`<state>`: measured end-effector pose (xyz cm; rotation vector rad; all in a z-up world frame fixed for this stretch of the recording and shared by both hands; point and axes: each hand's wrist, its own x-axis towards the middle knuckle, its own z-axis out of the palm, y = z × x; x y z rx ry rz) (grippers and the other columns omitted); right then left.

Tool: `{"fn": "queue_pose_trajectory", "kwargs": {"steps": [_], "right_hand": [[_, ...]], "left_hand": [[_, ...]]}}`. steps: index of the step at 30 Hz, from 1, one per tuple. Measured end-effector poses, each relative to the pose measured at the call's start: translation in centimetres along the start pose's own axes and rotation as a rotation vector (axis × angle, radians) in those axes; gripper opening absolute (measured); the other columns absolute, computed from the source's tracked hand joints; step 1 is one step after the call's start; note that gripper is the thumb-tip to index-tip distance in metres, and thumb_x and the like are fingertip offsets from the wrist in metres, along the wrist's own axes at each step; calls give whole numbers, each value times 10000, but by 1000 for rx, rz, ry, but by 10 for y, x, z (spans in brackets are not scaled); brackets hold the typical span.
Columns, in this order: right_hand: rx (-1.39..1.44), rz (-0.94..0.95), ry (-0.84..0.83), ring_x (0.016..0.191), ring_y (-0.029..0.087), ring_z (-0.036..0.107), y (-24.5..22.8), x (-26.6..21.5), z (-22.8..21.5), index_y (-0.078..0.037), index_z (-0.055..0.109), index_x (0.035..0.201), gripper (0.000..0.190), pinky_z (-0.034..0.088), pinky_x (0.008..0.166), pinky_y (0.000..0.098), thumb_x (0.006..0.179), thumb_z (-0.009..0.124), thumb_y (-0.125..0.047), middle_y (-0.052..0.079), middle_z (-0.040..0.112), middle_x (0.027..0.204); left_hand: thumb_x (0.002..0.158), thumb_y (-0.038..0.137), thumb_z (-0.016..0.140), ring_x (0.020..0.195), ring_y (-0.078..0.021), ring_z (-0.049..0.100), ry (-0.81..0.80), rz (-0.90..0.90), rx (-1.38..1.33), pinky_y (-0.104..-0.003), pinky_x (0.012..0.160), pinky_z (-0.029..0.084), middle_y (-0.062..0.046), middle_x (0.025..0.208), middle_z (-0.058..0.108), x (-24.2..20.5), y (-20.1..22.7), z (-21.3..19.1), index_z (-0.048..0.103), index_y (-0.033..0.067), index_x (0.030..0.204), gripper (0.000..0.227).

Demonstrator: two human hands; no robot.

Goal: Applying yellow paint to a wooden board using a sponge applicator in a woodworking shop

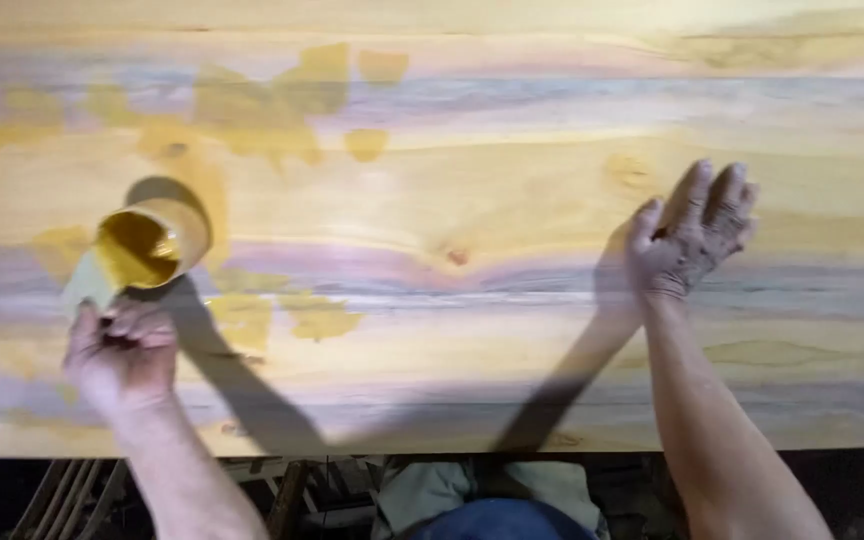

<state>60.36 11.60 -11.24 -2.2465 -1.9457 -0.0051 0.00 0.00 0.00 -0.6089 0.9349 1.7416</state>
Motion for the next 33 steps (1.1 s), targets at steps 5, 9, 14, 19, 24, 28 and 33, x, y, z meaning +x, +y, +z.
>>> {"fn": "queue_pose_trajectory", "kwargs": {"steps": [5, 9, 14, 19, 24, 28, 33], "right_hand": [[17, 14, 38, 1534, 454, 269, -10, 3, -4, -130, 478, 1607, 685, 226, 1186, 712, 983, 717, -285, 182, 314, 1665], [57, -20, -7, 1573, 432, 219, -3, 10, 1, -171, 397, 1644, 747, 147, 1223, 698, 977, 683, -349, 157, 251, 1702], [-106, 333, -120, 1540, 438, 171, 44, 70, -13, -213, 314, 1675, 654, 136, 1181, 708, 1102, 524, -448, 175, 171, 1689], [-10, 568, -35, 1547, 409, 141, 35, 77, -19, -191, 398, 1676, 589, 121, 1200, 732, 1152, 612, -358, 111, 168, 1677], [-45, 555, -8, 1564, 397, 171, 36, 74, -14, -208, 382, 1684, 603, 162, 1225, 706, 1158, 602, -406, 103, 187, 1691], [-35, 542, -4, 1573, 387, 136, 41, 73, -8, -204, 391, 1697, 609, 131, 1237, 717, 1169, 591, -433, 95, 165, 1698], [-26, 547, 11, 1565, 396, 183, 35, 75, -16, -183, 420, 1674, 583, 150, 1231, 698, 1158, 586, -398, 113, 216, 1686]], "left_hand": [[944, 68, 747, 628, -90, 477, -9, 60, 129, -215, 606, 393, -9, 747, 508, -15, -11, 6, 520, 55, 1052, 251], [929, 64, 706, 646, -83, 434, -20, 4, 194, -213, 599, 346, 35, 696, 385, -30, -62, 28, 483, 110, 899, 230], [849, 123, 762, 554, -110, 426, 118, -50, 594, -270, 482, 326, 26, 614, 434, -7, -210, 79, 580, 157, 805, 190], [887, 89, 771, 501, -125, 581, -132, 208, 1153, -274, 506, 522, -55, 606, 638, 13, -324, 150, 663, 79, 719, 201], [608, 16, 739, 1006, -378, 591, -1194, 1140, 2096, -469, 853, 536, -149, 1224, 663, 40, -337, 172, 660, 58, 1202, 601], [803, -240, 460, 1041, -442, 653, -1323, 1297, 2107, -485, 768, 544, -268, 1190, 635, 8, -340, 148, 600, -67, 1228, 479], [685, -7, 929, 1246, -393, 661, -1306, 1133, 2091, -560, 1047, 586, -222, 1414, 617, 25, -315, 113, 490, 72, 1492, 922]]}}
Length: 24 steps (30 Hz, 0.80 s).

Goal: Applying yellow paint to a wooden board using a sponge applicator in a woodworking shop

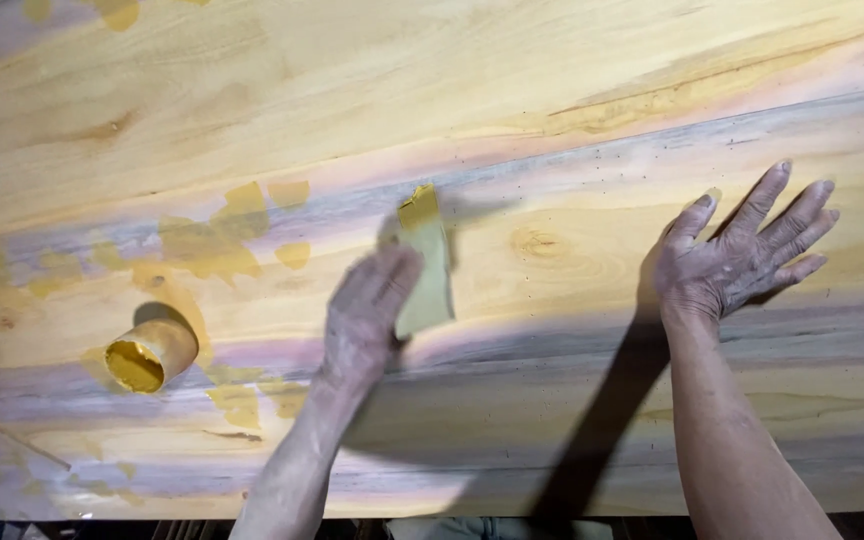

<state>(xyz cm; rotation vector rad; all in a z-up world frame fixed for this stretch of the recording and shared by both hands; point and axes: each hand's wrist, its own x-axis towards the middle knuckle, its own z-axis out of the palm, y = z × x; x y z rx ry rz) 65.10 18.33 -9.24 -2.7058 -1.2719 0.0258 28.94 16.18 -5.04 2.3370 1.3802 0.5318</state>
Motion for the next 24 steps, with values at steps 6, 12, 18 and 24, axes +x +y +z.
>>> {"fn": "queue_pose_trajectory", "kwargs": {"steps": [6, 12, 18, 24], "right_hand": [[-14, -1, -59, 1581, 422, 170, -6, -1, -9, -160, 356, 1691, 638, 152, 1239, 728, 1141, 629, -332, 139, 182, 1699], [-6, -2, -55, 1586, 437, 164, -1, 0, -3, -154, 368, 1691, 625, 140, 1241, 736, 1145, 561, -390, 149, 177, 1701], [-14, -19, -49, 1572, 445, 181, 5, 0, 0, -140, 389, 1681, 652, 157, 1220, 752, 1118, 537, -433, 163, 195, 1691], [-56, -16, -44, 1596, 379, 154, 9, 0, 4, -207, 352, 1701, 662, 172, 1275, 713, 1126, 592, -429, 96, 179, 1712]], "left_hand": [[926, -108, 690, 1176, -425, 667, 69, -32, 49, -528, 1040, 595, -241, 1279, 667, 38, 7, 17, 592, 11, 1355, 456], [1006, -56, 714, 1282, -379, 633, 54, 20, -50, -548, 1144, 520, -202, 1373, 639, 28, 26, 22, 578, 55, 1411, 441], [1000, -161, 454, 1328, -446, 573, 43, 59, -81, -593, 1144, 522, -250, 1410, 579, 22, 51, 29, 604, -51, 1352, 397], [733, 506, 927, 1357, -425, 561, 10, -181, -122, -498, 1169, 440, -207, 1457, 576, -3, -17, -19, 527, 60, 1476, 954]]}}
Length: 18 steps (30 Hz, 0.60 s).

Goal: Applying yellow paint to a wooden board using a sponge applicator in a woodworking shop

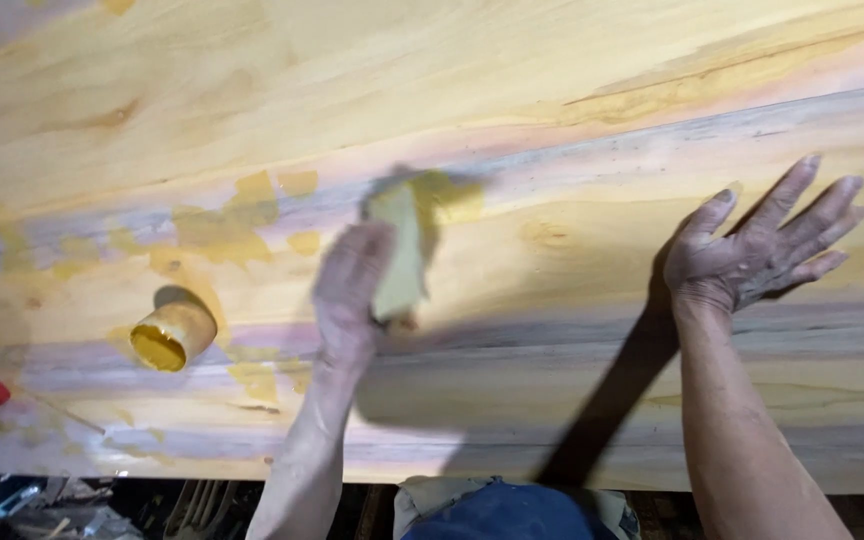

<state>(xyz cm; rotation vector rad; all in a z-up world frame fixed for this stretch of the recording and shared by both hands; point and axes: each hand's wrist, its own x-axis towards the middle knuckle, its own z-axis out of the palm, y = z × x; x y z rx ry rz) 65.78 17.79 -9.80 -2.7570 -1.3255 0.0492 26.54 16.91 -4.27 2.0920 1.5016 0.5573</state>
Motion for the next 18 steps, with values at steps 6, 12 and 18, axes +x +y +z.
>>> {"fn": "queue_pose_trajectory", "kwargs": {"steps": [6, 12, 18], "right_hand": [[-24, 3, -15, 1588, 377, 175, -2, 0, -3, -180, 378, 1705, 613, 197, 1262, 705, 1184, 556, -451, 102, 178, 1698], [0, 5, -11, 1574, 382, 185, -5, -2, -7, -146, 410, 1691, 571, 171, 1254, 697, 1194, 579, -371, 128, 201, 1680], [-78, -3, 56, 1589, 329, 182, 1, -2, 9, -196, 382, 1696, 566, 230, 1278, 695, 1205, 454, -469, 87, 195, 1692]], "left_hand": [[1080, -5, 542, 1364, -443, 572, 26, 19, 177, -485, 1089, 590, -188, 1471, 569, -38, 13, 27, 522, 90, 1474, 405], [1083, 82, 412, 1264, -425, 626, 148, 29, 145, -578, 1157, 471, -222, 1339, 630, -6, 10, -12, 632, -31, 1319, 342], [1058, -34, 500, 1257, -445, 625, 85, 138, 118, -545, 1093, 559, -225, 1321, 640, -32, 48, 22, 672, -30, 1270, 274]]}}
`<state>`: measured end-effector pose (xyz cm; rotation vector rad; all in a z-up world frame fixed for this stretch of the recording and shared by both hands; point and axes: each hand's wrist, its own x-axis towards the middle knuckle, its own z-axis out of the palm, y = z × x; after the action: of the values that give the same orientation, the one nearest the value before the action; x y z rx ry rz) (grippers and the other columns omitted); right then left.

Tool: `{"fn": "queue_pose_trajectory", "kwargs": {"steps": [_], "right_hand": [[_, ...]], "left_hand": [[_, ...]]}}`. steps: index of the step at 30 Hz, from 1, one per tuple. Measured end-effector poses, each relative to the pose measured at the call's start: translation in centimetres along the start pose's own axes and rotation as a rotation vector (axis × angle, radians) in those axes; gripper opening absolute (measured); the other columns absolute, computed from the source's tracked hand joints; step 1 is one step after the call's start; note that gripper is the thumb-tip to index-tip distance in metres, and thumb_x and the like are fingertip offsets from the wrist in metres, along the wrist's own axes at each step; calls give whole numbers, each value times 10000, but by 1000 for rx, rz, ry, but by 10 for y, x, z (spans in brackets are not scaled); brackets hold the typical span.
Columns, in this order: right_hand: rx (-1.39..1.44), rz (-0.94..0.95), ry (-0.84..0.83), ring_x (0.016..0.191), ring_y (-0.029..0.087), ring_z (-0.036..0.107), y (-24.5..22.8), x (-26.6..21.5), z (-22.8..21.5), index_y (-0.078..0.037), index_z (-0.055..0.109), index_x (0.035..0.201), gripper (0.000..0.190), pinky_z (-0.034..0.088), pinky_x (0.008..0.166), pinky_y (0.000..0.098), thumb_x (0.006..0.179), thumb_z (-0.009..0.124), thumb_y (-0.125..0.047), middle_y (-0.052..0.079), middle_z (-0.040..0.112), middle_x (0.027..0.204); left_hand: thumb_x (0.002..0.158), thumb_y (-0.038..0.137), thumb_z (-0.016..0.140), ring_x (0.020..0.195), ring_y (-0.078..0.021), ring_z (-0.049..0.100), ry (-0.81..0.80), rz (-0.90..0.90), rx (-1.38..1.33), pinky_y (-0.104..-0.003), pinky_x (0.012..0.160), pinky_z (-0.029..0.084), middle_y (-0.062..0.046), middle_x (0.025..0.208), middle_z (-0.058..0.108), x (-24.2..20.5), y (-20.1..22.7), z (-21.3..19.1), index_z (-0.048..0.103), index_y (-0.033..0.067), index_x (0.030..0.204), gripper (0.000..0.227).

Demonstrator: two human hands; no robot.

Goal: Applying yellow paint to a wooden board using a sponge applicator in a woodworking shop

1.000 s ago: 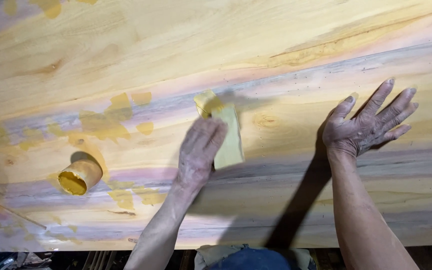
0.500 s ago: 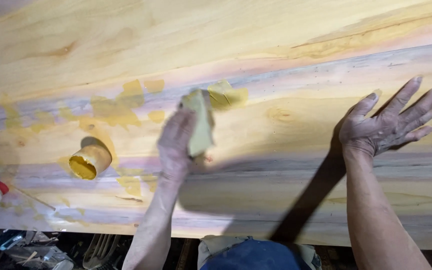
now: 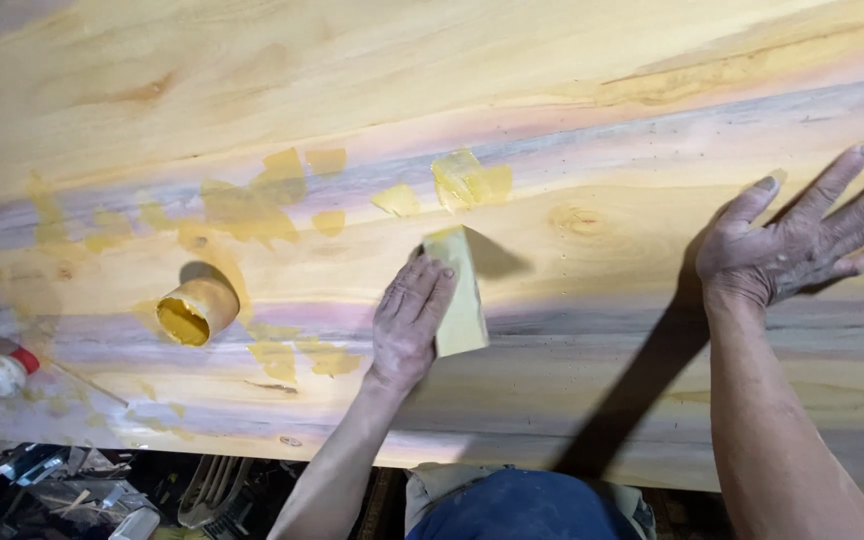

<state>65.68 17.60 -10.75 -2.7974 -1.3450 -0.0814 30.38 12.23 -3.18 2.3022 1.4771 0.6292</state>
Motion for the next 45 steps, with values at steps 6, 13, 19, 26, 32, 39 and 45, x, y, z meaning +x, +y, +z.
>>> {"fn": "queue_pose_trajectory", "kwargs": {"steps": [6, 13, 19, 26, 32, 39, 45], "right_hand": [[46, -3, -65, 1586, 331, 115, 3, 1, -7, -187, 365, 1717, 588, 213, 1251, 754, 1224, 558, -441, 87, 155, 1704], [78, 6, -64, 1598, 376, 166, -7, 1, -21, -192, 377, 1711, 620, 200, 1271, 712, 1188, 648, -385, 97, 157, 1704], [75, 31, -51, 1604, 367, 154, -7, 0, -20, -199, 355, 1705, 648, 154, 1286, 692, 1171, 685, -360, 92, 173, 1713], [148, 21, -87, 1579, 425, 139, -14, 5, -29, -155, 372, 1693, 679, 122, 1235, 745, 1110, 688, -301, 153, 169, 1699], [160, 6, -69, 1563, 453, 158, -11, 4, -26, -115, 416, 1678, 680, 114, 1213, 744, 1085, 694, -297, 187, 190, 1684], [129, -26, -36, 1533, 488, 206, -14, 6, -29, -89, 462, 1653, 635, 157, 1187, 748, 1101, 692, -303, 226, 227, 1659], [146, -8, -57, 1545, 493, 197, -13, 6, -27, -102, 437, 1662, 653, 118, 1201, 739, 1087, 676, -298, 217, 212, 1669]], "left_hand": [[1056, 574, 319, 1195, -342, 583, 13, -327, -88, -474, 987, 519, -156, 1323, 604, 38, -46, -8, 566, 77, 1447, 679], [654, 40, 795, 1189, -489, 636, -73, -197, -15, -578, 1004, 579, -258, 1420, 575, 31, 22, 49, 443, 64, 1504, 920], [1040, 159, 484, 902, -324, 695, 228, -496, -93, -405, 774, 555, -162, 1000, 695, 75, -12, 8, 658, -40, 1129, 278], [896, 236, 422, 1070, -358, 699, 73, -213, -132, -461, 897, 604, -144, 1264, 666, 77, 36, 65, 585, 90, 1382, 533], [940, 61, 709, 1203, -413, 641, 29, -18, -93, -528, 1080, 513, -188, 1353, 613, 106, -3, 52, 548, 70, 1386, 473], [1051, -91, 504, 1302, -366, 634, 25, 79, -79, -496, 1159, 503, -166, 1392, 633, 75, -14, 54, 614, 46, 1382, 375], [956, -170, 454, 1211, -476, 649, 68, 102, 150, -527, 1052, 595, -308, 1288, 646, 108, -2, 57, 595, -67, 1333, 415]]}}
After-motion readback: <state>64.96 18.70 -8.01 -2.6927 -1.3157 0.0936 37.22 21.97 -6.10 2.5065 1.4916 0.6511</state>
